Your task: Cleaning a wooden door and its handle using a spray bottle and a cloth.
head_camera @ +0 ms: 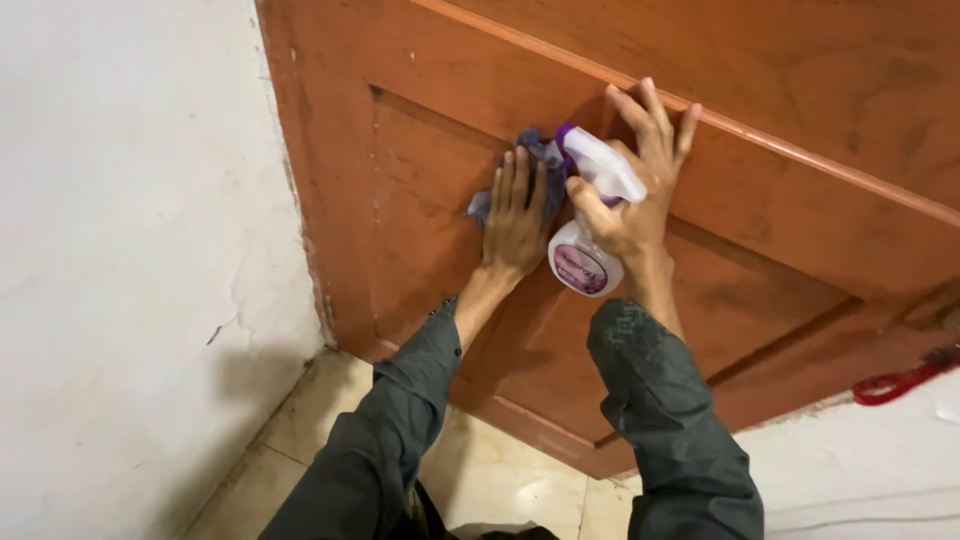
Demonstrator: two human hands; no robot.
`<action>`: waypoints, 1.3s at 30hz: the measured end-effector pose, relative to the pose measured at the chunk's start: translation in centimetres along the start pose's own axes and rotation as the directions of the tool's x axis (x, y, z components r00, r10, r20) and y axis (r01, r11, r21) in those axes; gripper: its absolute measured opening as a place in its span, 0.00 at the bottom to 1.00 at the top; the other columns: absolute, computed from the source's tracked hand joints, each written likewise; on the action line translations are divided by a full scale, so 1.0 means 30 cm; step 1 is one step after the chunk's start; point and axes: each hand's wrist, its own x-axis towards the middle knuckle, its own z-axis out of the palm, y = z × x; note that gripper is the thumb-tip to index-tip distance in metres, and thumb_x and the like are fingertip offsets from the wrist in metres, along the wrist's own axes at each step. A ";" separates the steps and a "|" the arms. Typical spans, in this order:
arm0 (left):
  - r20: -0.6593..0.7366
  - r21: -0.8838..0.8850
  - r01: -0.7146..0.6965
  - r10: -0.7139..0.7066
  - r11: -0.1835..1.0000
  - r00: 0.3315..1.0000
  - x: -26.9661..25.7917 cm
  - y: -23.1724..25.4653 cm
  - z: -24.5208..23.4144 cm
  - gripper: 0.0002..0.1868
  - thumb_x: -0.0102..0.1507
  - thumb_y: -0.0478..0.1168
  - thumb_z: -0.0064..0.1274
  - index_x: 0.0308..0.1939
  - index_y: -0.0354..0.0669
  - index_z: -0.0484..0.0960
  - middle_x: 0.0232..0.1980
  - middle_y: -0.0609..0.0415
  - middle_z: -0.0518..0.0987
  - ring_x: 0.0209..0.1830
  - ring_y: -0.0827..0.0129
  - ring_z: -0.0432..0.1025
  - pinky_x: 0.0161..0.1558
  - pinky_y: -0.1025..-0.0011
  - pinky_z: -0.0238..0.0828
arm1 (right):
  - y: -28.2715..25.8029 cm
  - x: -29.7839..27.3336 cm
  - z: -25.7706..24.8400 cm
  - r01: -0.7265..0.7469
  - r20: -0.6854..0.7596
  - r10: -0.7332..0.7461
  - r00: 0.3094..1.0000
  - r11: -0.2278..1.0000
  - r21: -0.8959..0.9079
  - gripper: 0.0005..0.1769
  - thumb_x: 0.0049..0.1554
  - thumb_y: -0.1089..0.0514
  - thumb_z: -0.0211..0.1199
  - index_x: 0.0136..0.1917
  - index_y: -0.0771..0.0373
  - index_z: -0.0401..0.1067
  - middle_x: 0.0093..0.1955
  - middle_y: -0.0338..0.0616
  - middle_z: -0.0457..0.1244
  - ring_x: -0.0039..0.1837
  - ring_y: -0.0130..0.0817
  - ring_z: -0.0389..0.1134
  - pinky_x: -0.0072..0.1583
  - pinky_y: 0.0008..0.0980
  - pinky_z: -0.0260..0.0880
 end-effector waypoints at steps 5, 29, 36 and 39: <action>-0.023 0.027 0.043 -0.042 0.999 0.999 0.025 -0.027 -0.011 0.32 0.72 0.39 0.45 0.80 0.38 0.56 0.83 0.34 0.48 0.85 0.38 0.45 0.82 0.45 0.44 | 0.027 -0.002 0.033 0.013 0.009 -0.013 1.000 1.000 -0.025 0.21 0.54 0.41 0.61 0.48 0.55 0.84 0.78 0.43 0.61 0.86 0.50 0.47 0.84 0.57 0.19; 0.025 0.127 0.040 -0.043 0.991 0.999 -0.055 -0.182 -0.021 0.35 0.71 0.39 0.46 0.81 0.37 0.54 0.85 0.35 0.44 0.86 0.38 0.41 0.83 0.42 0.42 | 0.013 -0.083 0.169 0.018 0.036 -0.016 0.999 0.997 -0.073 0.26 0.58 0.35 0.57 0.45 0.56 0.85 0.82 0.47 0.56 0.87 0.53 0.42 0.84 0.57 0.22; 0.090 0.039 -0.083 0.079 0.996 0.993 -0.119 -0.185 0.008 0.38 0.72 0.38 0.48 0.82 0.42 0.48 0.85 0.38 0.41 0.86 0.40 0.39 0.83 0.44 0.40 | 0.021 -0.132 0.174 0.000 -0.008 -0.001 1.000 0.999 -0.051 0.26 0.58 0.36 0.59 0.49 0.58 0.84 0.84 0.55 0.50 0.87 0.55 0.41 0.84 0.59 0.27; 0.187 0.198 -0.149 0.112 0.969 0.976 -0.104 -0.217 0.012 0.39 0.71 0.39 0.48 0.83 0.51 0.46 0.86 0.41 0.41 0.87 0.44 0.39 0.85 0.46 0.39 | 0.023 -0.156 0.161 -0.018 0.012 0.019 1.000 0.997 -0.075 0.26 0.58 0.36 0.60 0.49 0.57 0.85 0.84 0.54 0.50 0.88 0.54 0.42 0.84 0.58 0.26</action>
